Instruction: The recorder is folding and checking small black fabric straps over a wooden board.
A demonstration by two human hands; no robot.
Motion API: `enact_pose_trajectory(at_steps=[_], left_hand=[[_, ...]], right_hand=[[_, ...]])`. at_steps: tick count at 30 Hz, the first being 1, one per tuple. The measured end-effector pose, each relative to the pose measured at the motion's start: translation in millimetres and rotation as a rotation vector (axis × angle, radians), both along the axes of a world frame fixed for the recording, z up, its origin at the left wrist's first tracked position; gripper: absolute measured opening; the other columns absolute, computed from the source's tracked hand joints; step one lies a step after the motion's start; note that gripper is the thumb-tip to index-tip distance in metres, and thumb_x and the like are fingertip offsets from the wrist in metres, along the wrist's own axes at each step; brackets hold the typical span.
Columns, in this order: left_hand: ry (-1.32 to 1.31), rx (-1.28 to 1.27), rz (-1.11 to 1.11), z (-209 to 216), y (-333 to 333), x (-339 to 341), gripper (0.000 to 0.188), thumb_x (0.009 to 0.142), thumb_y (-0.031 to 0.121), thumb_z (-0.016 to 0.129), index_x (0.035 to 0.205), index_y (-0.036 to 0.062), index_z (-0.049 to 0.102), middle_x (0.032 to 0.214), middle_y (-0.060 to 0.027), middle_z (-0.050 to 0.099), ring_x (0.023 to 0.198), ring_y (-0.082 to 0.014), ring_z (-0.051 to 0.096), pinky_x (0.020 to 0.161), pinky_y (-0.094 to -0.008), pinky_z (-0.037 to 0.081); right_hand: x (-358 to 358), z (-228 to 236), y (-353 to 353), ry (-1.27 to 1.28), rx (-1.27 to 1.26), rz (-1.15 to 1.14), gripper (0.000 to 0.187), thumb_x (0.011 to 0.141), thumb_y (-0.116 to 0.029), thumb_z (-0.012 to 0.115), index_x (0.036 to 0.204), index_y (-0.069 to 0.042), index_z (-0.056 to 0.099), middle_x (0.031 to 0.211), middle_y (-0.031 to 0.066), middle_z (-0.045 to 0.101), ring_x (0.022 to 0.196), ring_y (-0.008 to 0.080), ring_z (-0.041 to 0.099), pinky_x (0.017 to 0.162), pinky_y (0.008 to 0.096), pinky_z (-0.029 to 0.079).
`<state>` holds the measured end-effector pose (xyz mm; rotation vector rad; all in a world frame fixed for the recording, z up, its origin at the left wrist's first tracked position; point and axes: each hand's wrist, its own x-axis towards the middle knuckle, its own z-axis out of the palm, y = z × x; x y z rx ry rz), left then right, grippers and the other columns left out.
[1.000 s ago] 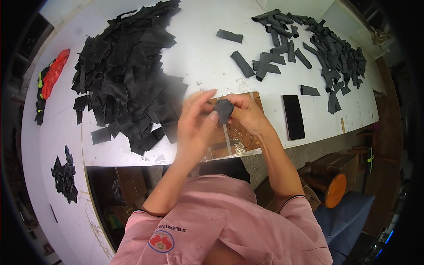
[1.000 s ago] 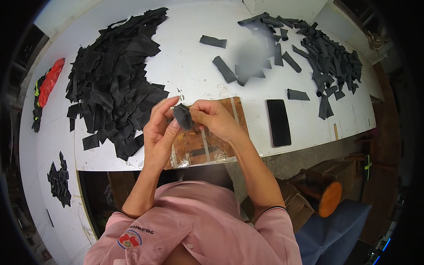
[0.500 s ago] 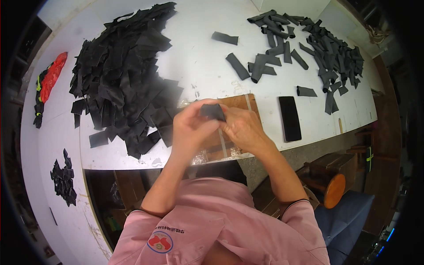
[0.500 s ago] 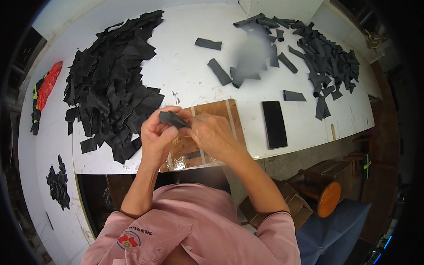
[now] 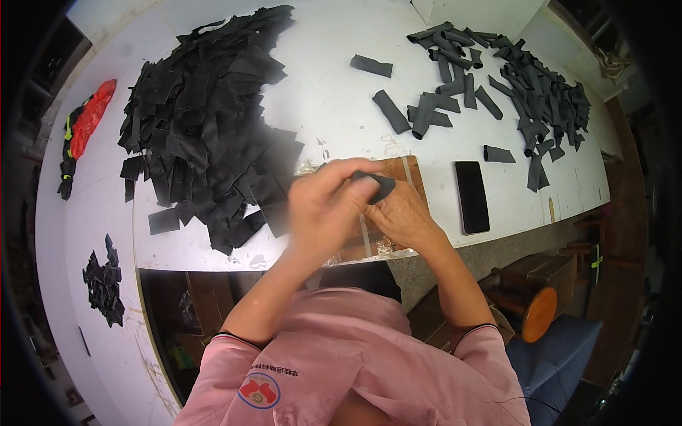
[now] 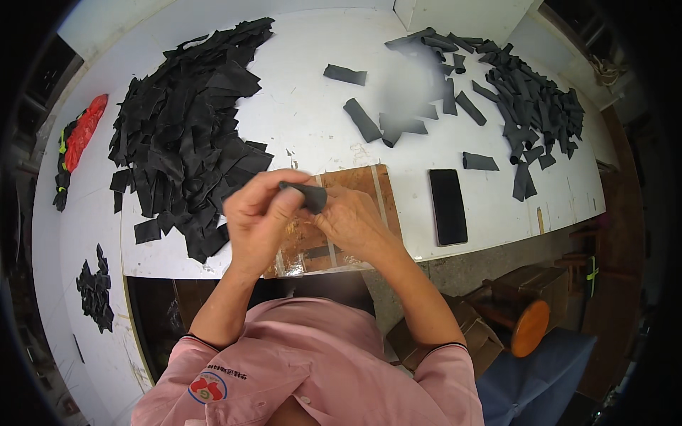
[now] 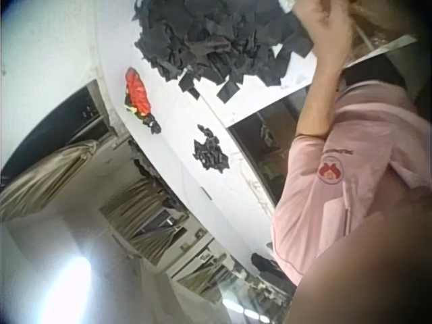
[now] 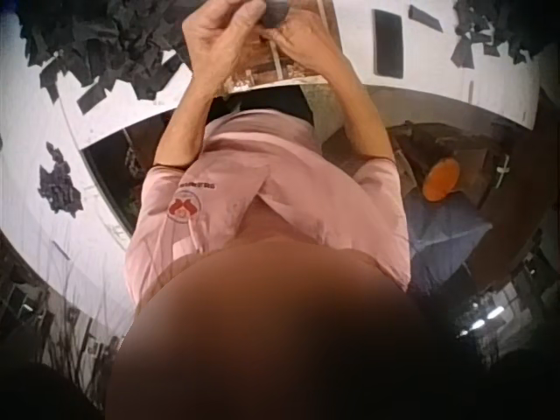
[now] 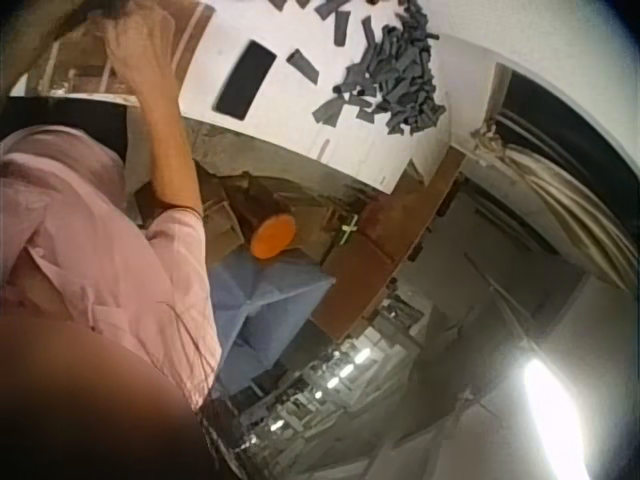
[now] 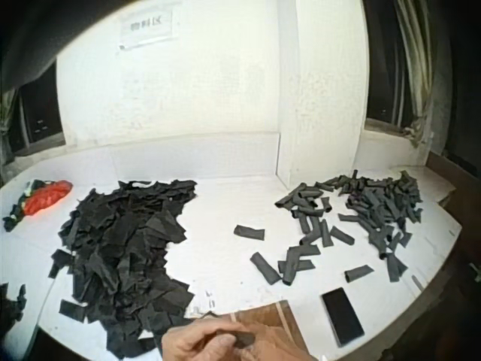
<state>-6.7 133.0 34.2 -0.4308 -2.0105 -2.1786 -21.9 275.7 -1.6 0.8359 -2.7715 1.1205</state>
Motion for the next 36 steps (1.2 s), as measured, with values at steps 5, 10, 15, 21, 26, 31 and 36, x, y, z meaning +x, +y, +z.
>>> enact_pose_trajectory(at_steps=[5,10,15,21,26,31,36], left_hand=[[-0.026,0.628,-0.046,-1.9,-18.4,-5.4,0.016,0.084,0.015,0.052,0.086,-0.0003,0.055,0.083,-0.0144,0.058,0.082,-0.0232,0.055,0.076,-0.0346,0.044],[-0.11,0.439,-0.05,-16.6,-20.7,-7.1,0.017,0.084,0.017,0.052,0.085,-0.0003,0.055,0.084,-0.0125,0.058,0.085,-0.0236,0.054,0.081,-0.0353,0.04],[-0.08,-0.275,0.355,-52.1,-36.4,-19.9,0.019,0.083,0.009,0.052,0.098,-0.0026,0.055,0.086,-0.0103,0.06,0.078,-0.0123,0.056,0.073,-0.0239,0.043],[0.071,-1.128,0.324,-124.4,-54.8,-35.6,0.012,0.072,0.008,0.06,0.08,-0.0002,0.056,0.067,-0.0119,0.055,0.059,-0.0193,0.053,0.053,-0.0283,0.041],[-0.067,-0.571,0.531,-105.9,-53.3,-32.5,0.01,0.074,0.006,0.061,0.07,0.0013,0.053,0.06,-0.0023,0.051,0.054,-0.0121,0.049,0.048,-0.0243,0.038],[-0.663,0.67,0.252,-69.5,-53.4,13.2,0.003,0.079,0.002,0.054,0.078,0.0037,0.052,0.073,-0.0038,0.055,0.06,-0.0122,0.055,0.052,-0.0207,0.045],[-0.742,1.0,0.091,-61.5,-44.6,51.2,0.004,0.079,-0.001,0.051,0.082,0.0015,0.051,0.079,-0.0071,0.057,0.065,-0.0129,0.056,0.057,-0.0225,0.049]], right_hand=[[-1.3,22.7,-7.7,0.162,0.149,0.018,0.033,0.078,-0.033,0.055,0.067,-0.002,0.057,0.065,0.0115,0.056,0.062,0.0267,0.055,0.053,0.0359,0.043],[-4.0,4.9,-9.2,0.152,0.127,0.005,0.036,0.077,-0.034,0.055,0.061,-0.002,0.056,0.056,0.0096,0.055,0.056,0.0268,0.055,0.051,0.0355,0.042],[-25.3,59.0,4.9,-0.368,-0.434,0.139,0.039,0.086,-0.033,0.041,0.068,-0.003,0.056,0.047,0.0052,0.05,0.045,0.0123,0.048,0.047,0.0265,0.038],[-22.9,26.5,9.4,-0.385,-0.589,-0.382,0.031,0.082,-0.029,0.051,0.073,-0.001,0.058,0.055,0.002,0.051,0.051,0.0075,0.046,0.048,0.0222,0.037],[45.1,-18.0,-14.4,-0.51,-0.537,-0.245,0.025,0.08,-0.025,0.055,0.079,0.0,0.058,0.054,0.0017,0.051,0.052,0.0082,0.048,0.049,0.024,0.039],[66.5,-47.6,-59.3,-0.563,-0.781,-0.273,0.034,0.078,-0.021,0.06,0.099,0.003,0.049,0.076,0.0062,0.056,0.065,0.0106,0.05,0.06,0.0246,0.043],[62.6,-34.5,-74.9,-0.867,-1.345,-0.237,0.019,0.081,-0.012,0.057,0.096,-0.002,0.054,0.086,0.0042,0.059,0.066,0.0056,0.05,0.06,0.0189,0.042]])
